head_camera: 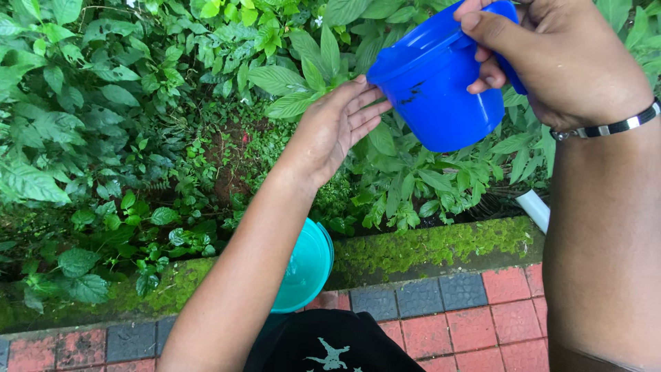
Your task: The person uses a blue mug to scoop water from a green bucket and pour it onto plants multiple times in a garden. They then lift the green bucket and carry it away.
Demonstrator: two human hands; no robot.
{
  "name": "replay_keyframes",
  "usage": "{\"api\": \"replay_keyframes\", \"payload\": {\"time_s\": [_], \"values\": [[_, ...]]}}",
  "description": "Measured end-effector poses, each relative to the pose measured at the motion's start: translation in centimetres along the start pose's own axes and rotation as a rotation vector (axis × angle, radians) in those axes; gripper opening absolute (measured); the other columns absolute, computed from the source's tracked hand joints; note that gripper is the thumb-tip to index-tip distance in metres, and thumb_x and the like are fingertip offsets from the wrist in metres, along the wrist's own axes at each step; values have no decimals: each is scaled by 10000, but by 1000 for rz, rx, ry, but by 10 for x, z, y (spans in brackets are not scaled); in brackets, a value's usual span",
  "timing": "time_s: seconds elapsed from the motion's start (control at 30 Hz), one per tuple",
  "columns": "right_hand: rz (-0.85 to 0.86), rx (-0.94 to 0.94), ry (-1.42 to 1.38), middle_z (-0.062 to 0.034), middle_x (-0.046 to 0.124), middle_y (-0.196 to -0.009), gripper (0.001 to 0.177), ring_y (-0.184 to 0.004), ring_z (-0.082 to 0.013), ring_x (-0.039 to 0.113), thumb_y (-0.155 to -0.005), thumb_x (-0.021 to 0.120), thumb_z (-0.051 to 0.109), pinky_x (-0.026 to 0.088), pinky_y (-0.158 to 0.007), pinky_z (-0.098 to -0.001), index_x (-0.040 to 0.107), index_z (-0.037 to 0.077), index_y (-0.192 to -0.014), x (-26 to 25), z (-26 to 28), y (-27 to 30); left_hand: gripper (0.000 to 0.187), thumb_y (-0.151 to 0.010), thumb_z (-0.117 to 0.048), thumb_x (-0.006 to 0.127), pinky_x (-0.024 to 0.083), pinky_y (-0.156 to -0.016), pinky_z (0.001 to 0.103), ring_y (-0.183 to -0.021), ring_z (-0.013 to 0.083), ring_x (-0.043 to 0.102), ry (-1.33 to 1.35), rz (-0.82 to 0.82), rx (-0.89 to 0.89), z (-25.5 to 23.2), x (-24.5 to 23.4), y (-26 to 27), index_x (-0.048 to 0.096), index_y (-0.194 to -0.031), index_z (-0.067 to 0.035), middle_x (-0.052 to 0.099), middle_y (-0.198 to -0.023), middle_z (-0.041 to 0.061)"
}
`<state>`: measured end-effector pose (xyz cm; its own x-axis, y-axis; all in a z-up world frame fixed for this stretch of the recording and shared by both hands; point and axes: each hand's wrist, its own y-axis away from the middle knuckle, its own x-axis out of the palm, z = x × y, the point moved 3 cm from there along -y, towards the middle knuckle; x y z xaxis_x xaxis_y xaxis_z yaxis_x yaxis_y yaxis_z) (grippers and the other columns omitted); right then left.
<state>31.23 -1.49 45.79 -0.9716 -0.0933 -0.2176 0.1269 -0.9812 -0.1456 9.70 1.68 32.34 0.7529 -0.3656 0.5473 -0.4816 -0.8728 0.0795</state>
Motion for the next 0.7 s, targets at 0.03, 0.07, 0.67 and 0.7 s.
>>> {"api": "replay_keyframes", "payload": {"time_s": [0.03, 0.07, 0.67, 0.7], "values": [[6, -8, -1, 9, 589, -807, 93, -620, -67, 538, -1058, 642, 125, 526, -614, -242, 623, 55, -999, -1, -1, 0, 640, -1025, -361, 525, 438, -1155, 422, -1396, 319, 541, -6, 0, 4, 0, 0, 0, 417, -1499, 55, 476, -1557, 271], [7, -13, 4, 6, 599, -818, 58, -622, -69, 540, -1048, 635, 104, 524, -616, -244, 631, 51, -1024, -1, -2, -1, 637, -1026, -357, 526, 439, -1158, 422, -1397, 321, 543, -13, 1, 9, 0, -1, -1, 418, -1495, 60, 479, -1557, 276], [-34, -97, 71, 16, 575, -773, 100, -593, -68, 530, -1036, 654, 151, 509, -584, -241, 618, 65, -999, 14, 34, -15, 608, -1018, -351, 536, 458, -1137, 418, -1365, 308, 565, -45, -11, 77, -45, -1, -1, 463, -1460, 60, 508, -1540, 275], [-27, -111, 78, 16, 575, -775, 104, -594, -69, 529, -1038, 652, 152, 505, -581, -242, 616, 63, -998, 16, 36, -16, 606, -1017, -351, 537, 459, -1135, 418, -1363, 307, 566, -46, -15, 79, -47, -2, 0, 463, -1461, 56, 507, -1541, 272]]}}
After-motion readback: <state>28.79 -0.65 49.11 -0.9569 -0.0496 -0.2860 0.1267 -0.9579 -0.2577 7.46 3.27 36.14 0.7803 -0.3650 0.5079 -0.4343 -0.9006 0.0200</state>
